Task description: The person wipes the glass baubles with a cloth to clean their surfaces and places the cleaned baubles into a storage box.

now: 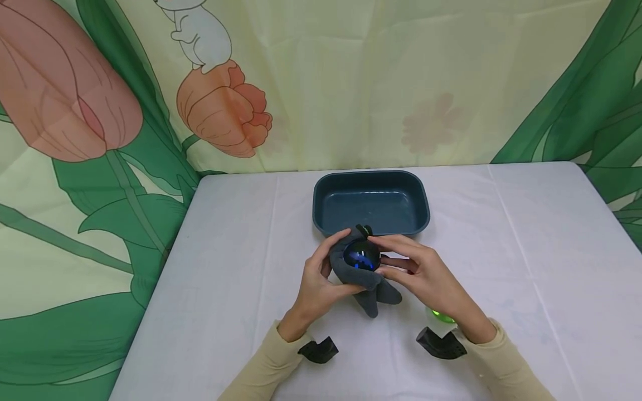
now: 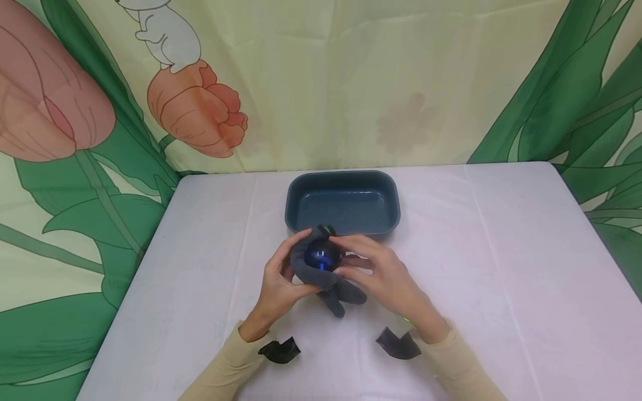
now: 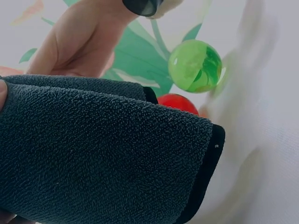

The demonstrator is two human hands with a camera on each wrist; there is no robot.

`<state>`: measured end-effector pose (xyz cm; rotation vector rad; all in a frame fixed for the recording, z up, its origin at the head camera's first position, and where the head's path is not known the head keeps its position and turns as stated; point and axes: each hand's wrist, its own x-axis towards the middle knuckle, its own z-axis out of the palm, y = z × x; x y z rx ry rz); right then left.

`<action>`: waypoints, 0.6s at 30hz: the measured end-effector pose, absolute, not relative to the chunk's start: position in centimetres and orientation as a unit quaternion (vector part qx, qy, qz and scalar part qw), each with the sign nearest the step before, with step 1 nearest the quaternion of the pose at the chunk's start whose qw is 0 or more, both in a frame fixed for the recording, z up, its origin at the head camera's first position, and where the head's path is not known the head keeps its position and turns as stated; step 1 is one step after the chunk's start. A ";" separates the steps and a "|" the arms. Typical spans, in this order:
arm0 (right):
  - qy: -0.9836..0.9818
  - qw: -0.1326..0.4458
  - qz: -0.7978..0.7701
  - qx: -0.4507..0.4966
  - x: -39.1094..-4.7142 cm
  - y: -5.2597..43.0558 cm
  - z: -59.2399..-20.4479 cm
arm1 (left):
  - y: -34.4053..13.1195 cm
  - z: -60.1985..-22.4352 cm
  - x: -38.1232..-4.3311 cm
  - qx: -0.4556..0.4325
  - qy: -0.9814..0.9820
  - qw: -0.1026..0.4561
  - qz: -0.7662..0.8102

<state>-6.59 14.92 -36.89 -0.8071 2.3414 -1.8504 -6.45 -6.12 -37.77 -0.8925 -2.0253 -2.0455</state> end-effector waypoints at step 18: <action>0.738 0.072 -0.634 -0.221 -6.5 15.0 -37.0 | -6.1 -37.9 -6.4 -0.303 -0.679 0.067 -0.665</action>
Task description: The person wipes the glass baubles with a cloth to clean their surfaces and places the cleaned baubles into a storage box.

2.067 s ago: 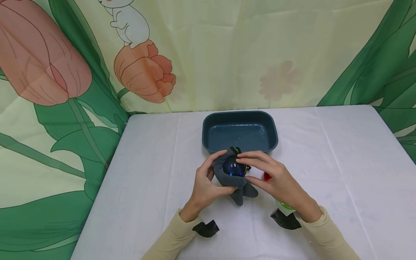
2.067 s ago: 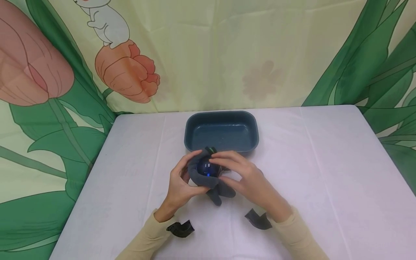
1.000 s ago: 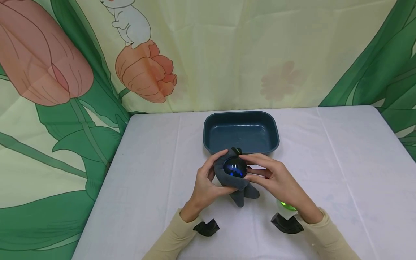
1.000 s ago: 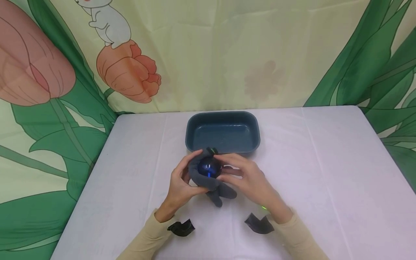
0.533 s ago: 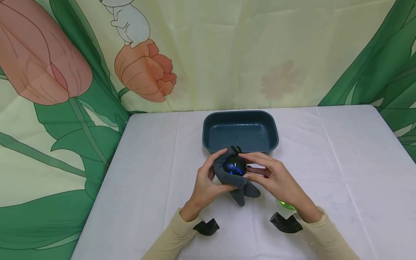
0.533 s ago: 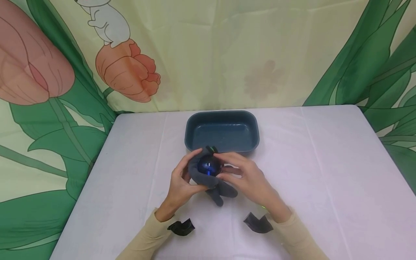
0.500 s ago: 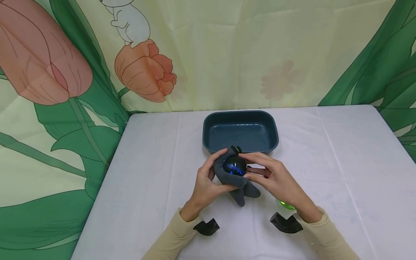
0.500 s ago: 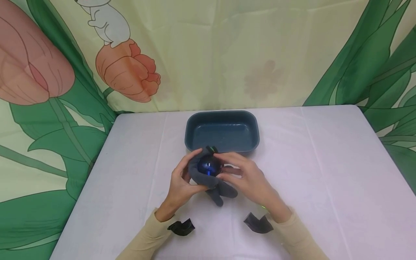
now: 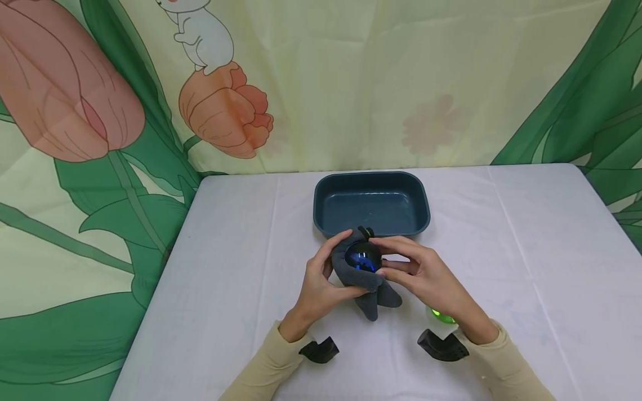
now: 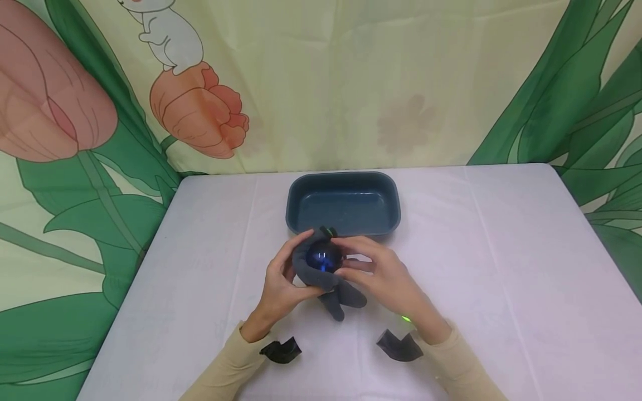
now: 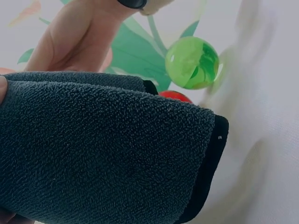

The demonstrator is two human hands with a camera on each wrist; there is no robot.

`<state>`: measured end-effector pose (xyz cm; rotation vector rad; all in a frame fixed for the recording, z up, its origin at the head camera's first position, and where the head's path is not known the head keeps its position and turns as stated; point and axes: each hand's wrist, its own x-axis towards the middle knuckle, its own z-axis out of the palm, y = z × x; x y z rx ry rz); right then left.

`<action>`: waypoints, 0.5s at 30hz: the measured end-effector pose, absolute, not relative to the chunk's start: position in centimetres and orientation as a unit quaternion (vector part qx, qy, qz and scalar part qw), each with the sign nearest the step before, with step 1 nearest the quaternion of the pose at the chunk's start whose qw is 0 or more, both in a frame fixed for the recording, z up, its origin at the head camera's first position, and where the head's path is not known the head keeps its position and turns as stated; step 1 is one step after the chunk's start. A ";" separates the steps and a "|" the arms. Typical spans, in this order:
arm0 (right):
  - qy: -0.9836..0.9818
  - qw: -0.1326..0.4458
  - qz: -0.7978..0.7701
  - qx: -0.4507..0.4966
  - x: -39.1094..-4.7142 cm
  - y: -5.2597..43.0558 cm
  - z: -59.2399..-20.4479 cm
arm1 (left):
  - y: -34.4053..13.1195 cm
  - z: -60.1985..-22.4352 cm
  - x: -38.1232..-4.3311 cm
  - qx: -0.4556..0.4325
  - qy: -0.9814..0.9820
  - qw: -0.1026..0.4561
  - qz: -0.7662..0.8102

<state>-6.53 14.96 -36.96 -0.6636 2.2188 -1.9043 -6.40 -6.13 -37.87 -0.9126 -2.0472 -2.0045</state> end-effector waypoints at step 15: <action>0.739 0.070 -0.629 -0.231 -6.8 15.1 -37.1 | -6.1 -38.0 -6.5 -0.300 -0.685 0.074 -0.660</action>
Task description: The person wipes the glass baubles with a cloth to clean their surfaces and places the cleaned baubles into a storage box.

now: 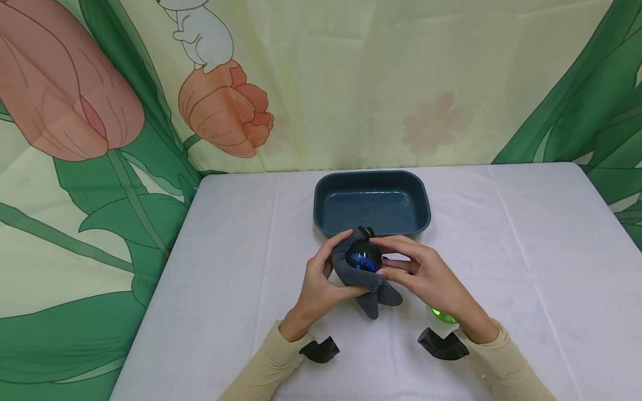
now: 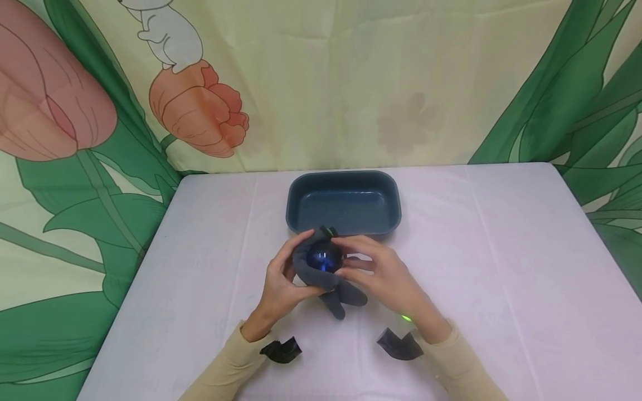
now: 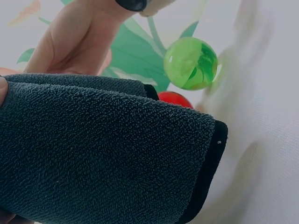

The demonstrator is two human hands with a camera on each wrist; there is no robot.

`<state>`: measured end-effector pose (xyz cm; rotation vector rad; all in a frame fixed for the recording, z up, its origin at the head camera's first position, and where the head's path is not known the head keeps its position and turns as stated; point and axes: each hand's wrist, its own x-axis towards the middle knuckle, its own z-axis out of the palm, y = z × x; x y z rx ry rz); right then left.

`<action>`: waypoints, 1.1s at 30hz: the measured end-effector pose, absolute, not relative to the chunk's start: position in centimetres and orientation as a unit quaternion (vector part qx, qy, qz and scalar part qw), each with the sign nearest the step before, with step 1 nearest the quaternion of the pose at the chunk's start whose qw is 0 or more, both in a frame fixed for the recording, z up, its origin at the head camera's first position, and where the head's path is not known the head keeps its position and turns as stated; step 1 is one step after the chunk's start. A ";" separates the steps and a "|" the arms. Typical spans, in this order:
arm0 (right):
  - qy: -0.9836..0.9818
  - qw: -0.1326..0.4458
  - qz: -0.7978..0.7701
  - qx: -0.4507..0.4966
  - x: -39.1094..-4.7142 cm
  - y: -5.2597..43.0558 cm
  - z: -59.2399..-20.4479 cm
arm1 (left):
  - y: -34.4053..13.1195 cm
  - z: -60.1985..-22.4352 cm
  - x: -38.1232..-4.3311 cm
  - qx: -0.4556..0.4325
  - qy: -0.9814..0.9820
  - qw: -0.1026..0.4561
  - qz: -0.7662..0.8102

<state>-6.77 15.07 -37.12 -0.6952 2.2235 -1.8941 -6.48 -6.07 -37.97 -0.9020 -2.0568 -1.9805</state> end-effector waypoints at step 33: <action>0.757 0.094 -0.624 -0.170 -6.6 14.9 -37.1 | -6.1 -38.3 -6.6 -0.313 -0.679 0.067 -0.661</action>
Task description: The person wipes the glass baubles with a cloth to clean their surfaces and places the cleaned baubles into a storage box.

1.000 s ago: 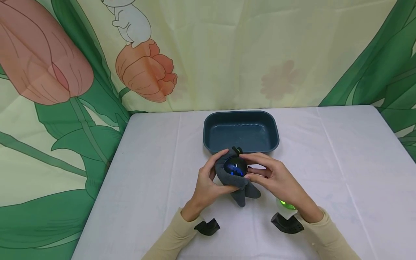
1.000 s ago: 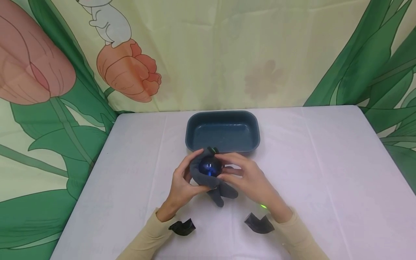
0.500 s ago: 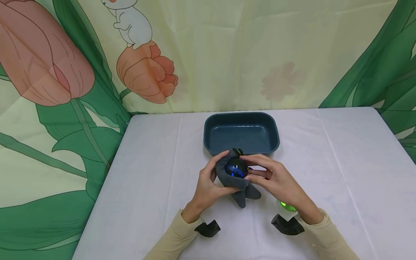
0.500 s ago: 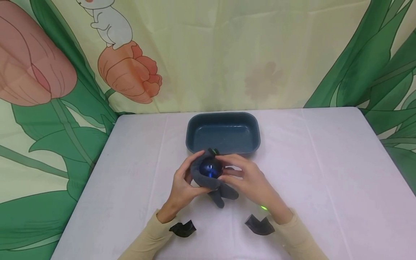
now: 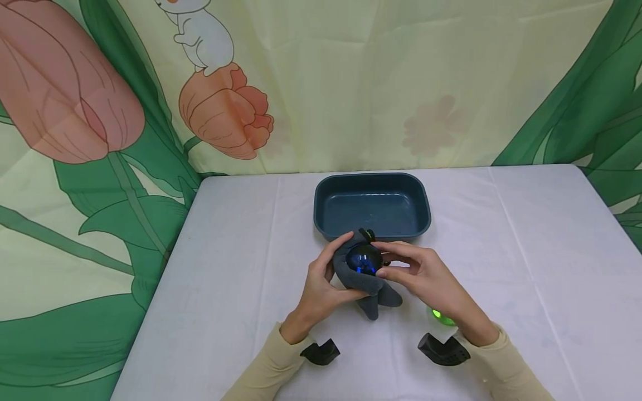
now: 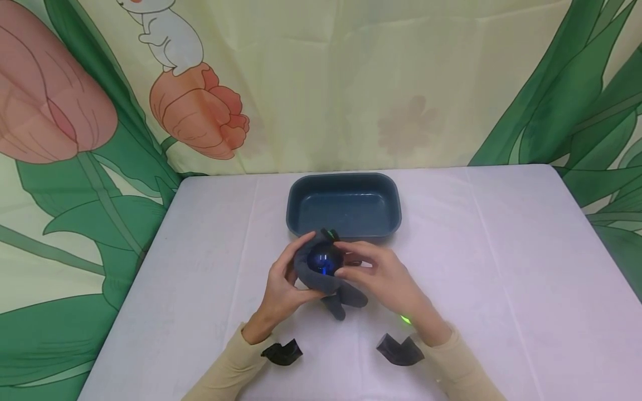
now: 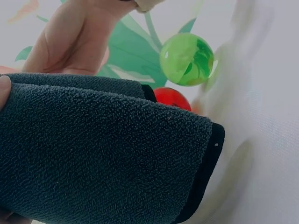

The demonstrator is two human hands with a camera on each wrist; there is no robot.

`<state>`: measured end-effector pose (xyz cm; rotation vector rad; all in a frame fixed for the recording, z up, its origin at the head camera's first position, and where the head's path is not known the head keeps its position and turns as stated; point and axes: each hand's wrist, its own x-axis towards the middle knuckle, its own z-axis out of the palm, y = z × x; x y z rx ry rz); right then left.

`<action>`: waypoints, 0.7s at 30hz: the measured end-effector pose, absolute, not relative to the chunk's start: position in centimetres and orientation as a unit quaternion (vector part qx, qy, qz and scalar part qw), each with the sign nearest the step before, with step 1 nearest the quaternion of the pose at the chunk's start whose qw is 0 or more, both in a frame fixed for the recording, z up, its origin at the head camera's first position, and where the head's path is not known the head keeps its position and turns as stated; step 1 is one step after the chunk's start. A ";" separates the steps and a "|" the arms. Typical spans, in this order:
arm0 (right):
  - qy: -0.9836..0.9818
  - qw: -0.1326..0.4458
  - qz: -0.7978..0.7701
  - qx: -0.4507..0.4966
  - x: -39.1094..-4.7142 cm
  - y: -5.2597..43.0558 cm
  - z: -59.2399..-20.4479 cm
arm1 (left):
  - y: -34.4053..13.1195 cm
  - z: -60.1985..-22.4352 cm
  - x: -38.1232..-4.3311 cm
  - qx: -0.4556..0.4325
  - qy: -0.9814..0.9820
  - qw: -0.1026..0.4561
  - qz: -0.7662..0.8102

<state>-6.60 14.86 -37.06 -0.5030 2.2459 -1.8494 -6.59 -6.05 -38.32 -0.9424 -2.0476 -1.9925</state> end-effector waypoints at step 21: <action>0.800 -0.029 -0.534 -0.270 -6.4 15.1 -36.1 | -6.2 -38.3 -6.6 -0.282 -0.664 0.064 -0.689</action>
